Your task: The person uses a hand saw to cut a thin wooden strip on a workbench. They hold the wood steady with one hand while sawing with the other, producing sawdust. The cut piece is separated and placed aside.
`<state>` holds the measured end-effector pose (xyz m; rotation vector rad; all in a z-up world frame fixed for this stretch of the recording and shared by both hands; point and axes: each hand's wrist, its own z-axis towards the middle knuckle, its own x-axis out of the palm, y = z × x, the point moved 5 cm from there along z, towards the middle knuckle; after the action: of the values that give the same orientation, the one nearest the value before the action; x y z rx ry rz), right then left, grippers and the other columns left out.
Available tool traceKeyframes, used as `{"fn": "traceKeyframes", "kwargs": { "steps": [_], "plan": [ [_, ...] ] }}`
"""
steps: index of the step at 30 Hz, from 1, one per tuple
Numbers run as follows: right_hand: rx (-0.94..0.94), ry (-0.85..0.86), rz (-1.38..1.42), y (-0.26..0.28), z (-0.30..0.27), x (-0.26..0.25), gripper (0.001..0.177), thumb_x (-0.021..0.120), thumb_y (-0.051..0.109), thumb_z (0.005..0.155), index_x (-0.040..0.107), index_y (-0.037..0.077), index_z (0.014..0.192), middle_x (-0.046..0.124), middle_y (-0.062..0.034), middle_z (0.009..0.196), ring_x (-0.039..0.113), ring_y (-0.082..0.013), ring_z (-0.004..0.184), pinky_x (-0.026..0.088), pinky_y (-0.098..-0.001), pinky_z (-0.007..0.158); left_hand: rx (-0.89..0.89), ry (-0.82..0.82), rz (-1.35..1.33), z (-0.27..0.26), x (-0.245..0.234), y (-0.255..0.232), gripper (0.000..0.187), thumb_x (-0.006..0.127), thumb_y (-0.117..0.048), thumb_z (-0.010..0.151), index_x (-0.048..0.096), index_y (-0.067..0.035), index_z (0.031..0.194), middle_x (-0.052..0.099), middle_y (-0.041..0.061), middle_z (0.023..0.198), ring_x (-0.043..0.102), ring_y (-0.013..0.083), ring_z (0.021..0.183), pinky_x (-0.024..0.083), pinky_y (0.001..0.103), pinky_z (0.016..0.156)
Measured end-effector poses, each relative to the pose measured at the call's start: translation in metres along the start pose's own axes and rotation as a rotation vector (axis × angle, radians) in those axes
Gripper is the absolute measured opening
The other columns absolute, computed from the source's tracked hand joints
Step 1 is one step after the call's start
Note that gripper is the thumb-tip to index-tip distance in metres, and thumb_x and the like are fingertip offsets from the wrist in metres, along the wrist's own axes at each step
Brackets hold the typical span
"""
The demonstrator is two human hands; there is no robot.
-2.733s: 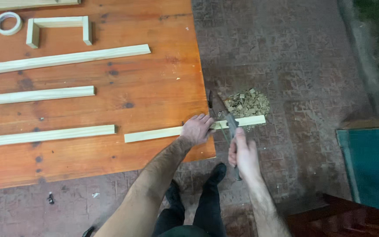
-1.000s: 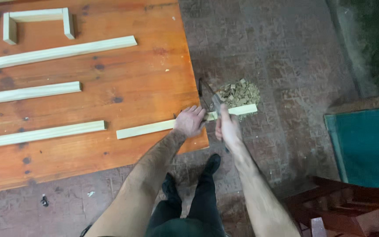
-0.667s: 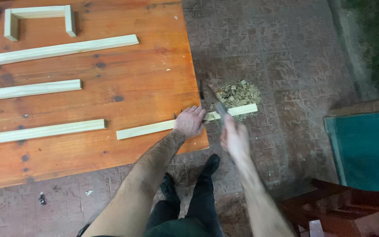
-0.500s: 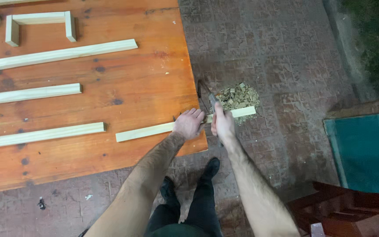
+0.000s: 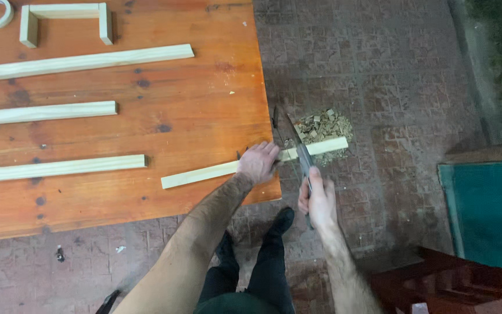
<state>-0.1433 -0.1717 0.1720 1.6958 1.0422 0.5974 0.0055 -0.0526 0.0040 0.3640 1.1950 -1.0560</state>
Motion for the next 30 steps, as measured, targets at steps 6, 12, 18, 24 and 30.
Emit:
{"fn": "traceKeyframes", "kwargs": {
  "steps": [6, 12, 18, 24, 30],
  "plan": [
    [0.074, -0.031, -0.051, 0.029, 0.035, 0.014, 0.074, 0.055, 0.052, 0.122, 0.056, 0.007, 0.064, 0.039, -0.0039, 0.044, 0.040, -0.0141, 0.030, 0.032, -0.0285, 0.031, 0.029, 0.020, -0.048, 0.001, -0.006, -0.002, 0.039, 0.072, -0.050, 0.094, 0.062, -0.014, 0.108, 0.063, 0.007, 0.105, 0.069, 0.0309, 0.111, 0.058, 0.044, 0.091],
    [0.079, 0.035, -0.091, -0.021, 0.101, 0.041, 0.075, 0.053, 0.061, 0.120, 0.058, 0.008, 0.067, 0.043, -0.0034, 0.045, 0.044, -0.0138, 0.031, 0.036, -0.0301, 0.031, 0.031, -0.020, 0.011, 0.000, -0.006, -0.005, 0.033, 0.071, -0.046, 0.097, 0.063, -0.015, 0.107, 0.062, 0.005, 0.102, 0.069, 0.0293, 0.110, 0.058, 0.041, 0.091],
    [0.041, -0.002, -0.178, 0.023, 0.014, 0.003, 0.084, 0.057, 0.065, 0.118, 0.060, 0.006, 0.057, 0.044, -0.0089, 0.039, 0.048, -0.0206, 0.029, 0.035, -0.0341, 0.031, 0.033, -0.046, 0.056, 0.003, -0.019, -0.009, 0.030, 0.071, -0.040, 0.091, 0.064, -0.015, 0.106, 0.064, 0.007, 0.103, 0.069, 0.0299, 0.108, 0.057, 0.044, 0.087],
    [-0.078, 0.091, 0.106, 0.036, -0.055, -0.040, 0.080, 0.047, 0.051, 0.126, 0.053, 0.005, 0.061, 0.034, -0.0051, 0.041, 0.037, -0.0167, 0.029, 0.032, -0.0307, 0.032, 0.014, -0.039, -0.014, 0.003, -0.015, -0.007, 0.033, 0.068, -0.045, 0.097, 0.064, -0.015, 0.107, 0.064, 0.008, 0.103, 0.069, 0.0324, 0.107, 0.057, 0.046, 0.089],
    [-0.419, 0.105, 0.131, 0.071, -0.097, -0.069, 0.075, 0.053, 0.067, 0.114, 0.051, 0.010, 0.065, 0.042, -0.0033, 0.051, 0.042, -0.0169, 0.044, 0.032, -0.0331, 0.048, -0.026, 0.005, -0.026, 0.007, -0.026, -0.012, 0.035, 0.068, -0.045, 0.110, 0.068, -0.010, 0.115, 0.073, 0.015, 0.110, 0.070, 0.0385, 0.099, 0.058, 0.053, 0.083]
  ]
}}
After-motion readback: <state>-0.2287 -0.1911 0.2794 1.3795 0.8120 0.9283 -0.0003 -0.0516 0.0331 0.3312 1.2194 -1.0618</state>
